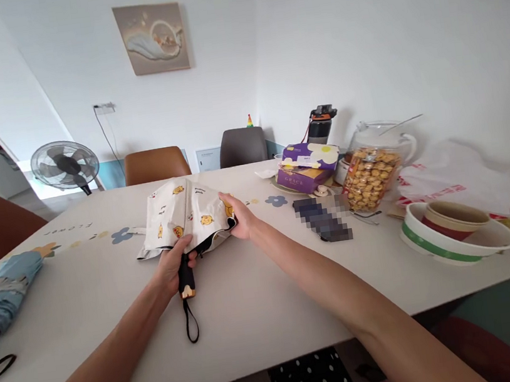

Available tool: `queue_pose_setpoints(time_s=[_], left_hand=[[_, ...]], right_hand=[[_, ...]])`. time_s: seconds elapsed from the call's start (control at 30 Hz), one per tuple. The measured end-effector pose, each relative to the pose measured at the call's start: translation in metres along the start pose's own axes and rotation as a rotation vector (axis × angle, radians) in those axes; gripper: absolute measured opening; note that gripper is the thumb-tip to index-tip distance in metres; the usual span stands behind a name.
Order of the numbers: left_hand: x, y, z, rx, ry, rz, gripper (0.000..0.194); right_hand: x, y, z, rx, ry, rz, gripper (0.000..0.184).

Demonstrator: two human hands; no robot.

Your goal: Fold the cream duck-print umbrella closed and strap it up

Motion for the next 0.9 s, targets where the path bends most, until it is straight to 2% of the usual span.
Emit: queue_pose_setpoints(time_s=[0.13,0.3,0.53,0.67,0.77,0.9], left_hand=[[0.000,0.000,-0.001,-0.006,0.008,0.002,0.029],[0.000,0.000,-0.002,-0.031,0.010,-0.001,0.030],[0.001,0.004,-0.004,-0.112,-0.017,0.023,0.024],[0.000,0.006,-0.006,-0.167,0.021,0.079,0.017],[0.000,0.005,-0.007,-0.190,0.052,0.079,0.011],[0.000,0.004,-0.008,-0.201,0.055,0.030,0.009]], right_hand=[[0.007,-0.001,0.013,0.057,0.018,-0.125,0.016],[0.025,0.009,0.021,-0.113,-0.052,-0.228,0.017],[0.054,0.014,0.015,-0.140,-0.028,-0.225,0.010],[0.062,0.002,0.013,-0.111,0.082,-0.162,0.010],[0.062,-0.008,0.012,-0.030,0.205,-0.139,0.021],[0.062,-0.008,0.009,-0.022,0.272,-0.170,0.026]])
Point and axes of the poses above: each hand's wrist, its own z-axis towards the middle knuckle, its own x-axis out of the palm, y = z × x, the point moved 1 cm from there along z, towards the middle knuckle, and after that the axes turned 2 degrees about -z, right-handed, at the moved point
